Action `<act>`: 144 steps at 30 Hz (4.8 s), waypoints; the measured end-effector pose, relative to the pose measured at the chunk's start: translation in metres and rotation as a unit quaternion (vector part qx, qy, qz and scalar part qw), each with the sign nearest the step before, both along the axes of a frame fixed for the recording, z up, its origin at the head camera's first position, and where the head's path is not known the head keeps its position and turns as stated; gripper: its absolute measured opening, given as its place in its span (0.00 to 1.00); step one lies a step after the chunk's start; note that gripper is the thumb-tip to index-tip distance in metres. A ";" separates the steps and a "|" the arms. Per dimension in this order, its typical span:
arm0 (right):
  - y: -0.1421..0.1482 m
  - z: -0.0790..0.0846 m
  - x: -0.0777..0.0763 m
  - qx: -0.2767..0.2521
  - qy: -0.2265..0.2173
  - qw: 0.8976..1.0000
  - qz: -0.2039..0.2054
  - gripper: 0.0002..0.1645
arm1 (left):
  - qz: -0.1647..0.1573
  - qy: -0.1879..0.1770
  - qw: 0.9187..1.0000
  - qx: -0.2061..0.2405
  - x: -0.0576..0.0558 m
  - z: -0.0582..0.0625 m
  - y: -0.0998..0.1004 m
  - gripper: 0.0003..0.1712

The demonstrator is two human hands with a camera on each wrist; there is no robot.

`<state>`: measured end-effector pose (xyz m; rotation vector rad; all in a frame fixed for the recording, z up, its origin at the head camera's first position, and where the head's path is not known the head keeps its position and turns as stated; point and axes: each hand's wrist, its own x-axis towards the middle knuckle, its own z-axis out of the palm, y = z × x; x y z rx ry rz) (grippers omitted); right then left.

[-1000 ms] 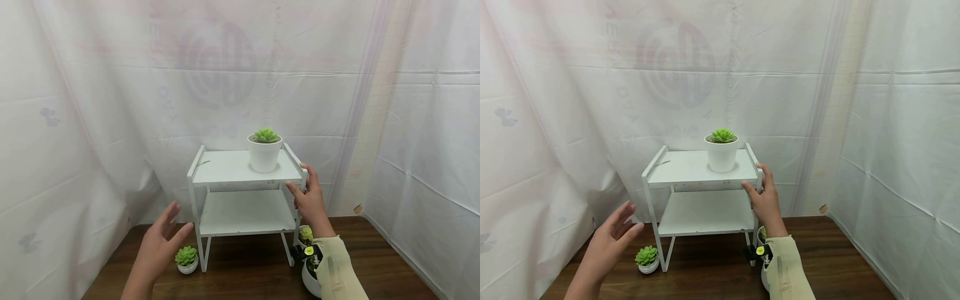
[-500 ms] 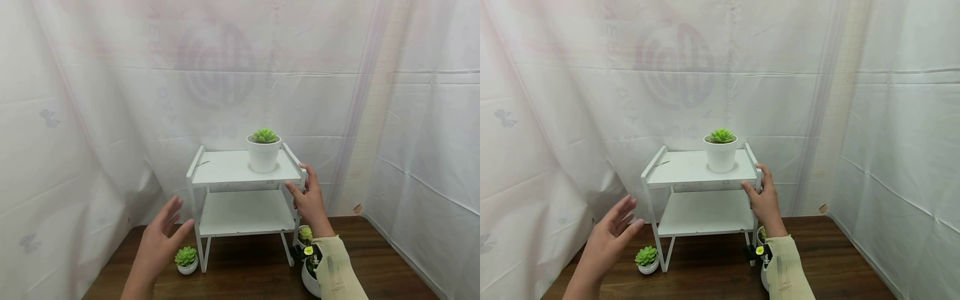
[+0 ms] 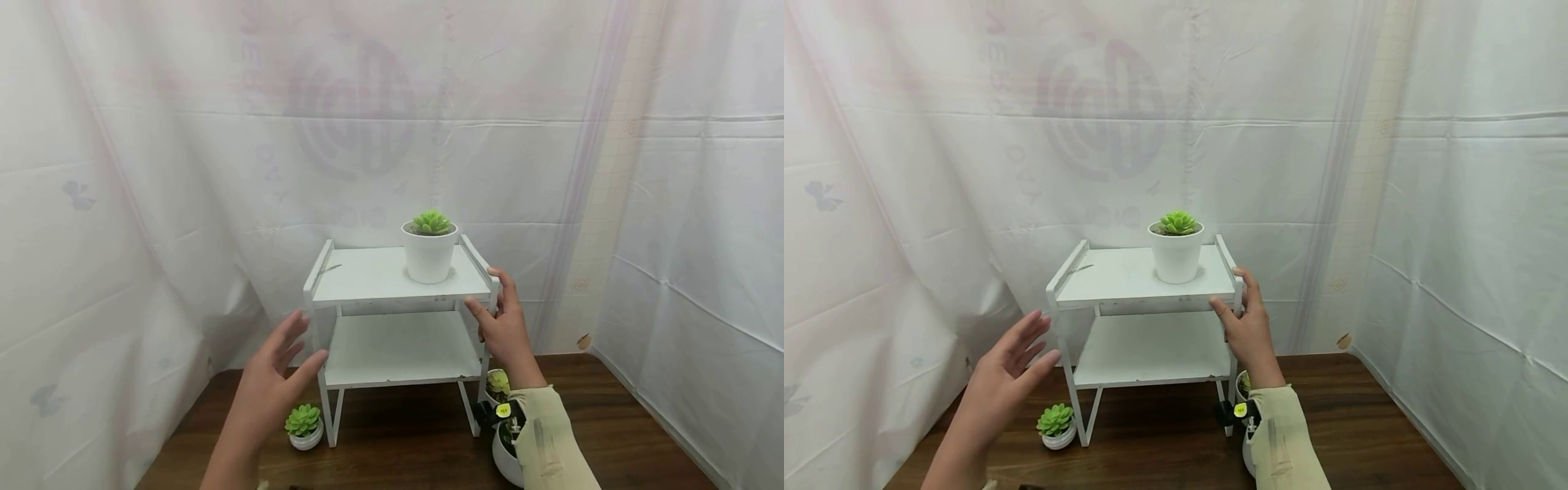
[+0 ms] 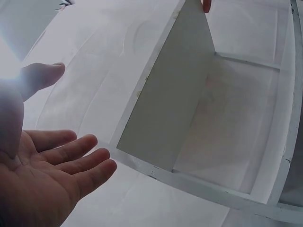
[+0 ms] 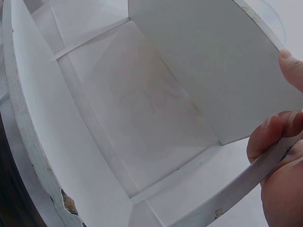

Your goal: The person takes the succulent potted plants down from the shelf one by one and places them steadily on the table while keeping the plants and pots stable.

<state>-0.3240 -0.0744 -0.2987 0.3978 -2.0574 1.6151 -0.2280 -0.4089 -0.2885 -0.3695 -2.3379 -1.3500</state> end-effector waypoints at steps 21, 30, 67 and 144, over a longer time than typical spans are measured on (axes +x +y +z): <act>-0.003 0.006 0.009 0.005 0.002 1.000 -0.003 0.40 | -0.024 -0.001 1.000 -0.010 -0.011 0.008 0.010 0.45; -0.002 0.005 0.008 -0.001 0.005 1.000 0.002 0.41 | -0.037 -0.005 0.999 0.000 -0.017 0.010 0.014 0.45; -0.003 0.005 0.007 -0.011 -0.004 1.000 0.006 0.40 | -0.098 -0.012 0.995 0.015 -0.041 0.032 0.037 0.42; 0.005 -0.013 -0.014 -0.014 0.022 1.000 0.006 0.40 | -0.131 -0.070 0.987 0.056 -0.083 0.065 0.079 0.44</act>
